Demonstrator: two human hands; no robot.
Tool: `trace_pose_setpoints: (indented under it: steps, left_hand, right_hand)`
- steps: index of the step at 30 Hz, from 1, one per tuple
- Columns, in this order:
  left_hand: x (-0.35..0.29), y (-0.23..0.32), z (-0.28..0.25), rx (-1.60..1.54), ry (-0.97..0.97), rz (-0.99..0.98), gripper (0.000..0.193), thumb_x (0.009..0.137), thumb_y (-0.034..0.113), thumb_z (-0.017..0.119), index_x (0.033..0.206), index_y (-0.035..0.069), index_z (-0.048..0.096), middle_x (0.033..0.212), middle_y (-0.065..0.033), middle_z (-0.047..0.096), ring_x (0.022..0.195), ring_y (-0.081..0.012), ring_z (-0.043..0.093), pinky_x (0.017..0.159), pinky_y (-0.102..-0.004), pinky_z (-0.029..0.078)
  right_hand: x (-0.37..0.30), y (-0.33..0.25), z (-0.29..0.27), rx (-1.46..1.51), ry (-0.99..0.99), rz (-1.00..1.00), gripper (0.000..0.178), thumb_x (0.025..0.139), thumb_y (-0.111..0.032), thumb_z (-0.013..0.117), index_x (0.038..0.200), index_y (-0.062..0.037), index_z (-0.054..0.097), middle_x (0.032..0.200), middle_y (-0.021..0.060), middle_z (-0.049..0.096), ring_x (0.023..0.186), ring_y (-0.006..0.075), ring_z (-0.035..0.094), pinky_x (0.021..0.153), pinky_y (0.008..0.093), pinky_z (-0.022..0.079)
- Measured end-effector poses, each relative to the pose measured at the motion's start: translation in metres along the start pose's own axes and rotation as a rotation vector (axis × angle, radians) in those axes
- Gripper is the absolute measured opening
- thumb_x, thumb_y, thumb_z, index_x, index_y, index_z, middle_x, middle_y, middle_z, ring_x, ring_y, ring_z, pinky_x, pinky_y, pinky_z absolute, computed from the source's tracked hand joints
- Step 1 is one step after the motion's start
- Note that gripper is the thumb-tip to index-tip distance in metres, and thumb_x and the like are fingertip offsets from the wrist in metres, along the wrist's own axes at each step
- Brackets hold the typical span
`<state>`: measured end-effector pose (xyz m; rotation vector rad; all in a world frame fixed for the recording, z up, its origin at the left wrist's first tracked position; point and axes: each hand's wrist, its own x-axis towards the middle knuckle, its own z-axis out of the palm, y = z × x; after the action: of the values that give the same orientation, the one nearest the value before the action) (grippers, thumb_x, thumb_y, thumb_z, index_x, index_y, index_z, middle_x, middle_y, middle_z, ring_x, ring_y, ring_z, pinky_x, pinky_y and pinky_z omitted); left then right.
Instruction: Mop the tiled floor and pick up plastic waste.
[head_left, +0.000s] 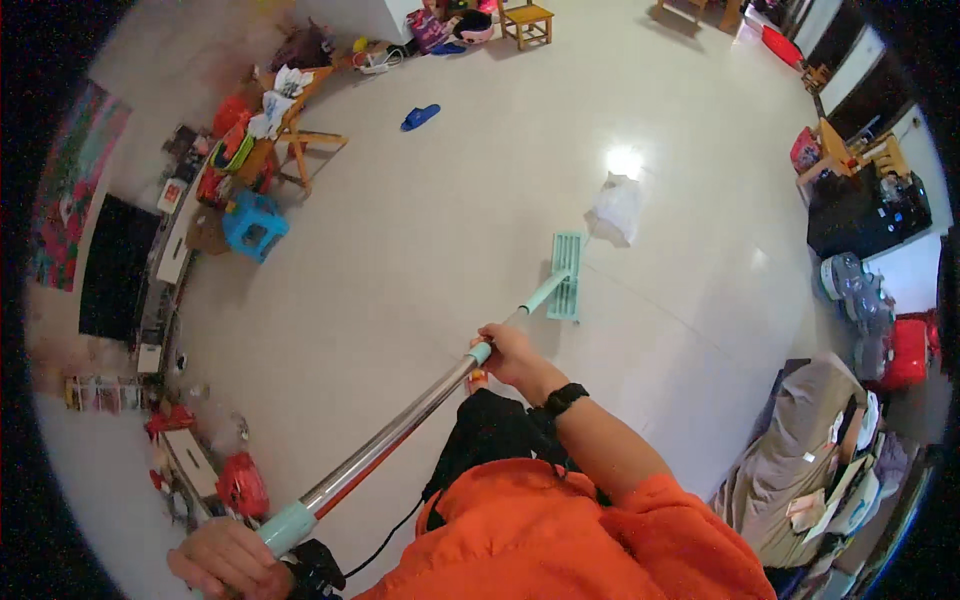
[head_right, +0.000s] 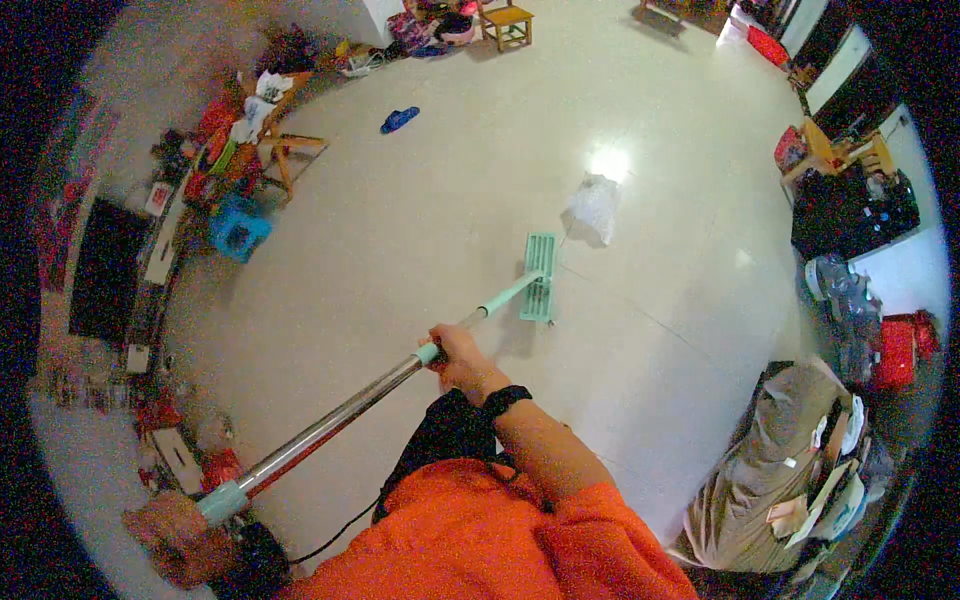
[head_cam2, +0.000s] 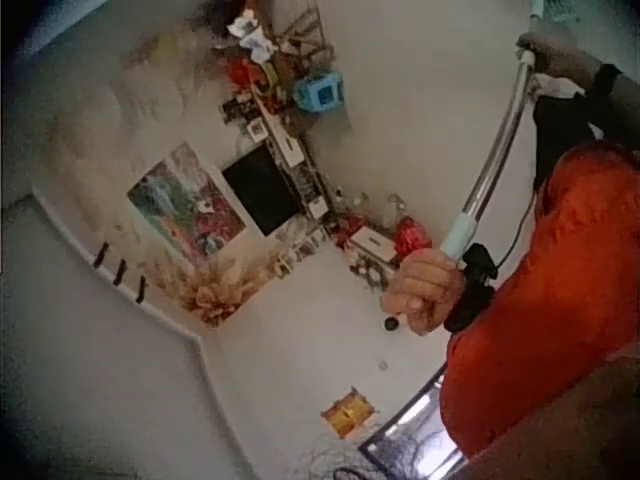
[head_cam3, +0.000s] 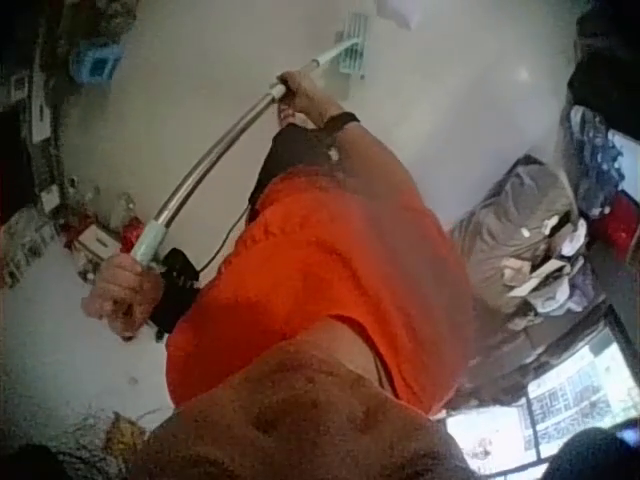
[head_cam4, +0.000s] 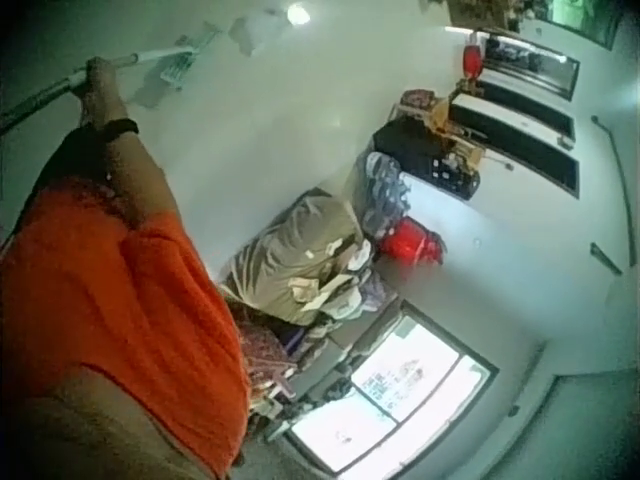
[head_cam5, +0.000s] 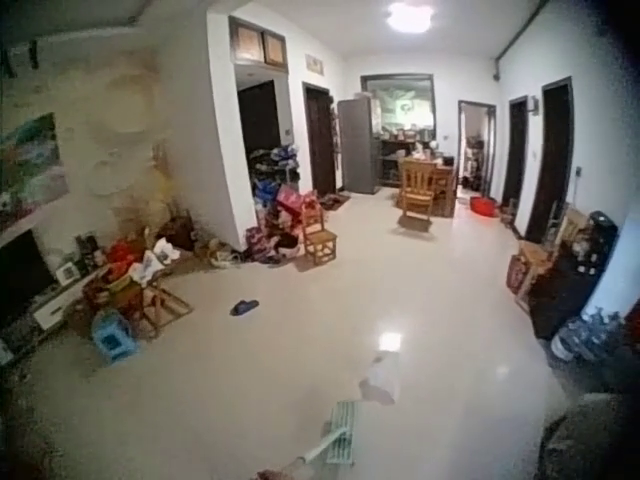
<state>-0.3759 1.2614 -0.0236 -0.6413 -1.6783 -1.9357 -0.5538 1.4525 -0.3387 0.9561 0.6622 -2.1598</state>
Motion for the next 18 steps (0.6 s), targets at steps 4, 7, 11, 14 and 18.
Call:
trace_pose_setpoints:
  steps: [4,7,11,14,18]
  left_hand:
    - [0.059,-0.034,-0.048,-0.058,-0.209,-0.186,0.011,0.078,0.014,0.041,0.085,0.005,0.040,0.063,-0.0042,0.036,0.060,-0.0151,0.039,0.056,-0.0325,0.032]
    - [0.093,-0.058,-0.095,0.028,-0.250,-0.126,0.020,0.081,0.019,0.040,0.088,0.000,0.043,0.058,-0.0095,0.044,0.053,-0.0198,0.045,0.054,-0.0372,0.039]
    - [0.124,-0.087,-0.145,0.166,-0.199,-0.148,0.016,0.080,0.016,0.040,0.087,0.002,0.042,0.060,-0.0089,0.043,0.057,-0.0196,0.044,0.061,-0.0365,0.038]
    - [0.133,-0.113,-0.178,0.306,-0.058,-0.253,0.012,0.078,0.012,0.041,0.086,0.004,0.039,0.065,-0.0065,0.040,0.063,-0.0177,0.041,0.069,-0.0343,0.034]
    - [0.146,-0.145,-0.212,0.353,0.009,-0.381,0.011,0.076,0.008,0.043,0.085,0.007,0.036,0.069,-0.0041,0.037,0.069,-0.0159,0.038,0.076,-0.0321,0.031]
  right_hand:
    - [0.057,-0.003,0.063,0.032,-0.018,0.060,0.010,0.078,-0.006,0.043,0.073,-0.0049,0.035,0.062,0.0060,0.042,0.053,0.0165,0.044,0.048,0.0303,0.038]
    - [0.096,0.001,0.116,0.066,-0.030,0.027,0.011,0.079,-0.010,0.045,0.072,-0.0059,0.038,0.062,0.0051,0.044,0.055,0.0159,0.047,0.050,0.0306,0.041]
    - [0.163,0.003,0.161,0.107,-0.141,-0.050,0.009,0.079,-0.011,0.046,0.073,-0.0054,0.041,0.063,0.0048,0.046,0.058,0.0167,0.050,0.052,0.0315,0.044]
    - [0.211,-0.002,0.192,0.135,-0.109,-0.063,0.009,0.078,-0.011,0.046,0.074,-0.0051,0.041,0.063,0.0048,0.046,0.057,0.0173,0.050,0.051,0.0323,0.043]
    - [0.253,-0.014,0.199,0.093,-0.044,-0.092,0.008,0.076,-0.013,0.047,0.077,-0.0056,0.043,0.066,0.0064,0.050,0.058,0.0180,0.051,0.051,0.0337,0.042]
